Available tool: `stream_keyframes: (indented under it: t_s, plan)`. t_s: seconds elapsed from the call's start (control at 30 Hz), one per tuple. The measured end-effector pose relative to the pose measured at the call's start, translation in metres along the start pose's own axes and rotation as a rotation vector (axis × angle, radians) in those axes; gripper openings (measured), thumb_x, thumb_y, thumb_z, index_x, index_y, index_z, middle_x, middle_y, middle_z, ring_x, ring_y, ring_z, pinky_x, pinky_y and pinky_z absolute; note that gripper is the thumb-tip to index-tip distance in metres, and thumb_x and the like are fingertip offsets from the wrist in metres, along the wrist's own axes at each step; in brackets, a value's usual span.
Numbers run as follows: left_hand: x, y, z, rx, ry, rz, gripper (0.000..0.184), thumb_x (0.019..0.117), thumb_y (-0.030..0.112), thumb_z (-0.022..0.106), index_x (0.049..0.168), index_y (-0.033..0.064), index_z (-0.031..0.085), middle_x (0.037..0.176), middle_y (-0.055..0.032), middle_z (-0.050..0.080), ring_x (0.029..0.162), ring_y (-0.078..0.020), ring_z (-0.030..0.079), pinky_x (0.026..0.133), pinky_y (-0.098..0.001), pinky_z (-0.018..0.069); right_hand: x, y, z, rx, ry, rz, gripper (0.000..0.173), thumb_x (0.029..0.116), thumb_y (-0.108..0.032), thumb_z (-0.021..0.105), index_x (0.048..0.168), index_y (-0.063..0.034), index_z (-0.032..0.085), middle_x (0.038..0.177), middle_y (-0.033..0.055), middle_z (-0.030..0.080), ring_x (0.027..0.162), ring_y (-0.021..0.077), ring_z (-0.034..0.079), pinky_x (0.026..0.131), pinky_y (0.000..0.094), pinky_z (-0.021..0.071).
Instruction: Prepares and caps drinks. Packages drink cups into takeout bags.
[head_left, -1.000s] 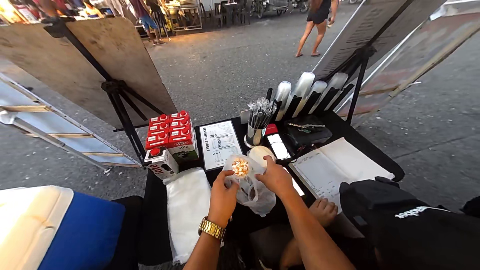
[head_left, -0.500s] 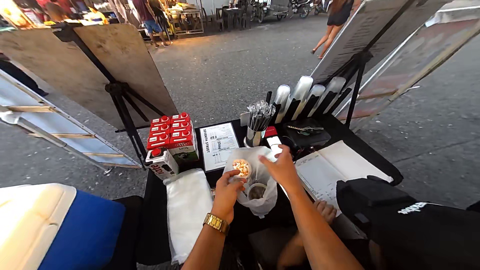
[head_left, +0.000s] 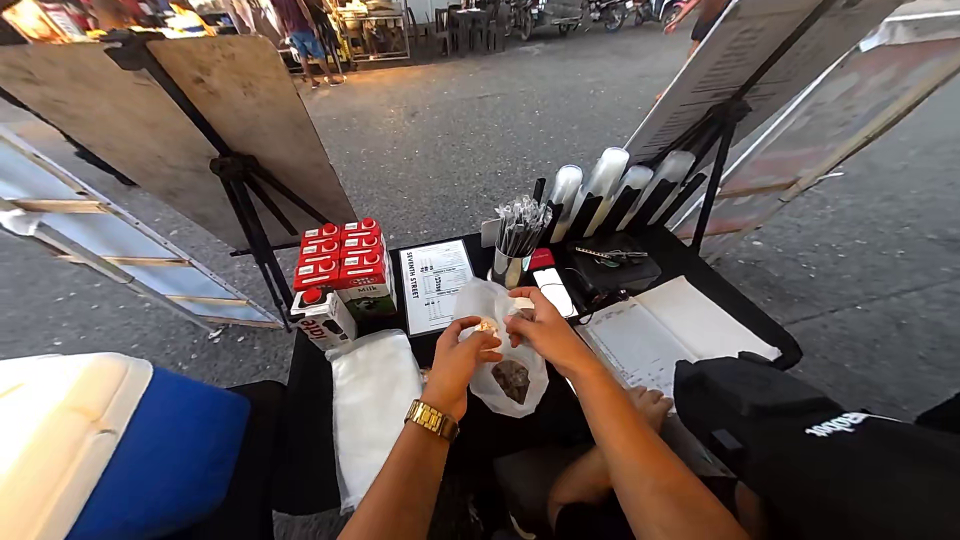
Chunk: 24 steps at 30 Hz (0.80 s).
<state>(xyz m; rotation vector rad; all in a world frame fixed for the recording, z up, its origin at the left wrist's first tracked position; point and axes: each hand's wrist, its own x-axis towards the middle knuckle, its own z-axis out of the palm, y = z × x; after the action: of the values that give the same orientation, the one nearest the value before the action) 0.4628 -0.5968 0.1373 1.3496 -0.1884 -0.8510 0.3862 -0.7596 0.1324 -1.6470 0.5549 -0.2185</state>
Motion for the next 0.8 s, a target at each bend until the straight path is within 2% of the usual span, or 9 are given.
stream_keyframes:
  t_s: [0.07,0.27,0.37,0.47,0.5,0.57,0.63,0.73,0.8]
  plan:
    - [0.004,0.004,0.006,0.036,-0.008,0.009,0.038,0.1061,0.017,0.055,0.140,0.0005,0.049,0.103,-0.0204,0.072,0.088,-0.0270,0.074,0.082,-0.0399,0.0607,-0.002,-0.006,0.003,-0.061,0.005,-0.026,0.049,0.1036,-0.010,0.060,0.148,-0.0084,0.040,0.082,0.0128,0.066,0.065,0.0196,0.063,0.064,0.0356,0.0558]
    - [0.016,0.016,0.016,0.144,-0.008,-0.050,0.060,0.1065,0.047,0.049,0.148,0.0057,0.037,0.103,-0.0194,0.071,0.088,-0.0263,0.072,0.082,-0.0415,0.0583,-0.016,-0.027,0.008,-0.468,0.030,-0.127,0.055,0.1014,-0.008,0.062,0.151,-0.0171,0.041,0.090,0.0097,0.067,0.074,0.0237,0.067,0.071,0.0467,0.0581]
    - [0.016,0.021,0.021,0.171,-0.022,-0.065,0.067,0.1058,0.055,0.045,0.152,0.0074,0.033,0.115,-0.0201,0.067,0.096,-0.0272,0.069,0.086,-0.0430,0.0566,-0.027,-0.043,0.017,-0.633,0.123,-0.130,0.057,0.0981,-0.010,0.068,0.150,-0.0209,0.048,0.087,0.0104,0.071,0.075,0.0284,0.070,0.071,0.0528,0.0584]
    - [0.014,0.027,0.024,0.130,0.010,-0.059,0.063,0.1049,0.055,0.046,0.147,0.0083,0.043,0.128,-0.0195,0.061,0.109,-0.0302,0.062,0.091,-0.0466,0.0529,-0.027,-0.053,0.027,-0.764,0.130,-0.166,0.063,0.0943,-0.011,0.073,0.152,-0.0188,0.048,0.086,0.0147,0.073,0.077,0.0354,0.071,0.073,0.0579,0.0574]
    - [0.014,0.031,0.024,0.094,0.017,-0.063,0.060,0.1048,0.054,0.048,0.145,0.0084,0.046,0.127,-0.0188,0.062,0.108,-0.0298,0.062,0.090,-0.0462,0.0528,-0.027,-0.058,0.029,-0.809,0.121,-0.172,0.064,0.0941,-0.012,0.074,0.152,-0.0172,0.048,0.087,0.0155,0.073,0.079,0.0362,0.071,0.074,0.0577,0.0573]
    - [0.019,0.044,0.026,0.006,0.015,-0.070,0.051,0.1059,0.046,0.046,0.139,0.0073,0.051,0.114,-0.0158,0.066,0.096,-0.0255,0.064,0.082,-0.0424,0.0543,-0.024,-0.072,0.030,-0.931,0.110,-0.189,0.057,0.0965,-0.015,0.071,0.150,-0.0134,0.051,0.089,0.0160,0.073,0.084,0.0368,0.071,0.078,0.0560,0.0571]
    - [0.020,0.061,0.029,-0.046,-0.030,-0.090,0.045,0.1069,0.040,0.040,0.137,0.0077,0.049,0.108,-0.0136,0.066,0.090,-0.0219,0.063,0.078,-0.0397,0.0532,-0.023,-0.081,0.032,-1.035,0.167,-0.298,0.048,0.0960,-0.015,0.071,0.142,-0.0104,0.059,0.085,0.0156,0.072,0.081,0.0367,0.072,0.073,0.0540,0.0574]
    - [0.028,0.082,0.037,-0.039,0.022,-0.102,0.040,0.1058,0.042,0.039,0.126,0.0105,0.052,0.093,-0.0068,0.066,0.076,-0.0147,0.064,0.067,-0.0332,0.0546,-0.027,-0.094,0.028,-0.986,0.331,-0.556,0.026,0.0871,-0.017,0.079,0.112,-0.0100,0.074,0.085,0.0103,0.073,0.080,0.0308,0.071,0.065,0.0492,0.0580]
    - [0.042,0.087,0.034,0.025,0.041,-0.105,0.040,0.1056,0.040,0.044,0.129,0.0080,0.049,0.100,-0.0097,0.062,0.080,-0.0179,0.062,0.070,-0.0353,0.0538,-0.041,-0.097,0.014,-0.758,0.393,-0.609,0.031,0.0916,-0.028,0.076,0.116,-0.0098,0.074,0.087,0.0053,0.072,0.078,0.0224,0.071,0.066,0.0449,0.0598]
